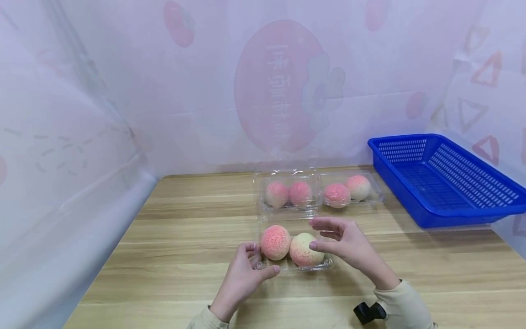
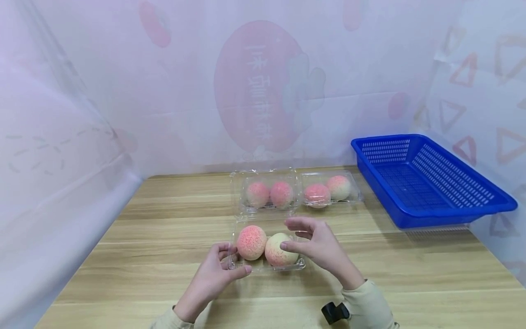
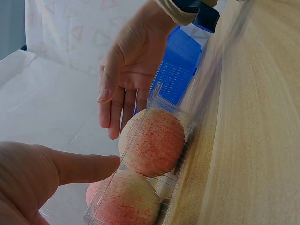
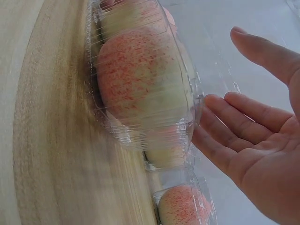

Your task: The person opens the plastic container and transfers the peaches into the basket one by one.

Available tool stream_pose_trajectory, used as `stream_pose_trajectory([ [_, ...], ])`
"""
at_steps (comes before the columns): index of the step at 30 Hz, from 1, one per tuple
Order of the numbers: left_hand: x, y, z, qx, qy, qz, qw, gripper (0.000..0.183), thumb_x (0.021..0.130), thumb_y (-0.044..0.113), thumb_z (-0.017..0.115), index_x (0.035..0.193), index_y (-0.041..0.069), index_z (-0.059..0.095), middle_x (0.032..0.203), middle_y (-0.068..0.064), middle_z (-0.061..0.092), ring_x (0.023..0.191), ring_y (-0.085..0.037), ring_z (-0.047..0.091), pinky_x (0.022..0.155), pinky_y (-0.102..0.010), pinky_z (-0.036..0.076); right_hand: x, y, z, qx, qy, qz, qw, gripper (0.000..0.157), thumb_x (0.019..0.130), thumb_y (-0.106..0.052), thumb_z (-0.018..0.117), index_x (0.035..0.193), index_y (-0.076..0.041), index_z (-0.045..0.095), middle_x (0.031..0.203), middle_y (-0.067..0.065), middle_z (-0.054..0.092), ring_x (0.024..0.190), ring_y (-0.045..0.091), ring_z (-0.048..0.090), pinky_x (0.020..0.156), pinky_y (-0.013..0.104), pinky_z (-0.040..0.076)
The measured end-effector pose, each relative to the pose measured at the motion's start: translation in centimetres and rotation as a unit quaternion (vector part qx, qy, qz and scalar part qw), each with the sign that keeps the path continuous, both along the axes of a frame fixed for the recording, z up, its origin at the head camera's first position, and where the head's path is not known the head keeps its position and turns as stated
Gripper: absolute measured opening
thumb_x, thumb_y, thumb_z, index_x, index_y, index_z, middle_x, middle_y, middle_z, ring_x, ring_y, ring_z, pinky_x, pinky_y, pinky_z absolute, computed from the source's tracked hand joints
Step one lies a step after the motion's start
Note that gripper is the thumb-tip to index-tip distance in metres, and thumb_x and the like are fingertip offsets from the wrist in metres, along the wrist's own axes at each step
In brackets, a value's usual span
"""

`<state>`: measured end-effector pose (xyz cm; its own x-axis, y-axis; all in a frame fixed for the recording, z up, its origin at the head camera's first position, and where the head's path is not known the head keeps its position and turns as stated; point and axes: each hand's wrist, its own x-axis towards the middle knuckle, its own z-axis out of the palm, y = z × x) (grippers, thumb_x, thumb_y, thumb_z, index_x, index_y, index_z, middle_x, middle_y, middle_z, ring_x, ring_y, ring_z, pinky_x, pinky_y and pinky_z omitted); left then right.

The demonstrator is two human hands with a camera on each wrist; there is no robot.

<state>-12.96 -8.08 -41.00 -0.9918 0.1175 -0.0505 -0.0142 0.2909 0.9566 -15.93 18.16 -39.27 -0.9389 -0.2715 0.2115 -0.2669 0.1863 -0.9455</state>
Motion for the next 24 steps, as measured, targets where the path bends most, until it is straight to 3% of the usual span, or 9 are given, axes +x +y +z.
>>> stream_pose_trajectory([
  [7, 0.0, 0.0, 0.2, 0.006, -0.003, -0.002, 1.0, 0.082, 0.07, 0.009, 0.088, 0.13, -0.012, 0.036, 0.137, -0.039, 0.04, 0.127, -0.045, 0.046, 0.099, -0.043, 0.047, -0.1, -0.3, -0.2, -0.001, 0.004, 0.009, 1.0, 0.057, 0.079, -0.01, 0.083, 0.125, 0.009, 0.058, 0.123, 0.019, 0.063, 0.119, 0.042, 0.055, 0.103, 0.041, 0.045],
  [13, 0.1, 0.0, 0.2, 0.002, -0.002, 0.0, 1.0, 0.082, 0.07, 0.01, 0.088, 0.13, -0.012, 0.036, 0.136, -0.039, 0.04, 0.126, -0.045, 0.047, 0.099, -0.043, 0.047, -0.2, -0.6, -0.6, 0.026, -0.002, 0.009, 1.0, 0.058, 0.077, -0.012, 0.085, 0.124, 0.011, 0.059, 0.123, 0.022, 0.062, 0.116, 0.037, 0.058, 0.101, 0.038, 0.047],
  [24, 0.1, -0.1, 0.1, 0.0, 0.001, -0.004, 1.0, 0.081, 0.071, 0.01, 0.088, 0.129, -0.012, 0.036, 0.136, -0.04, 0.04, 0.125, -0.046, 0.048, 0.099, -0.045, 0.047, -0.2, -1.5, -0.8, 0.059, -0.006, 0.026, 0.998, 0.061, 0.074, -0.009, 0.086, 0.124, 0.012, 0.058, 0.126, 0.028, 0.058, 0.12, 0.039, 0.054, 0.1, 0.034, 0.047],
])
